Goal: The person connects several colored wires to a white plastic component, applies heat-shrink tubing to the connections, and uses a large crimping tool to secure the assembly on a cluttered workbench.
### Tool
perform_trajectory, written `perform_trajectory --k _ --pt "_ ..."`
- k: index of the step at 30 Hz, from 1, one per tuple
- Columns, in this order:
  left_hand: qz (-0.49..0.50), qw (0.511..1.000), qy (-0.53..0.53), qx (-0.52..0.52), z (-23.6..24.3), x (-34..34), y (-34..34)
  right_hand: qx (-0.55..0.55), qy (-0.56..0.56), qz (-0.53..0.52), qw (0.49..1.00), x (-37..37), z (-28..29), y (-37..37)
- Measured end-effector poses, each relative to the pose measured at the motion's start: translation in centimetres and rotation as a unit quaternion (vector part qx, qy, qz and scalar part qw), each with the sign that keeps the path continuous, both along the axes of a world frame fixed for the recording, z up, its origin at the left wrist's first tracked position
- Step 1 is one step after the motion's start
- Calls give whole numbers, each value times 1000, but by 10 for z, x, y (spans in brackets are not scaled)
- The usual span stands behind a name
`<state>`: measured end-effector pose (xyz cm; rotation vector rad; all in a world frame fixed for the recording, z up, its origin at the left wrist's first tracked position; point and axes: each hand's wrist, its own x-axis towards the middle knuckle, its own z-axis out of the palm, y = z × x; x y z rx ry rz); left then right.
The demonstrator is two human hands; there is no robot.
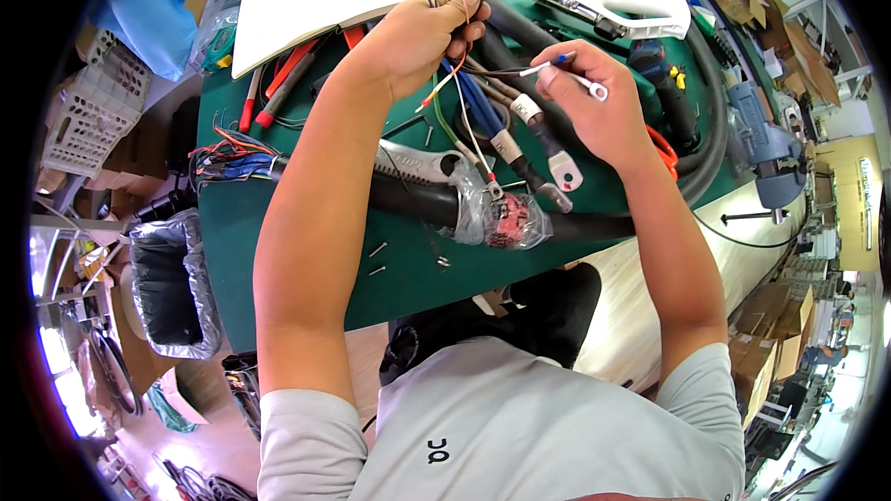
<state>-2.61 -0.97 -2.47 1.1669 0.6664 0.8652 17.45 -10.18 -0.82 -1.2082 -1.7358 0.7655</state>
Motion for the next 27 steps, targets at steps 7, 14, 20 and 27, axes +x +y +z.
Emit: perform_trajectory --k 7,14,20,27 --pt "17 997 66 27 8 3 1 -119 180 18 976 7 0 9" --pt "9 986 157 63 9 19 4 -80 164 -3 983 8 -9 8" --pt "12 981 164 101 3 20 0 -29 134 -38 990 5 -11 1" --pt "15 977 181 111 2 19 -3 -6 42 -72 996 3 -7 -8"
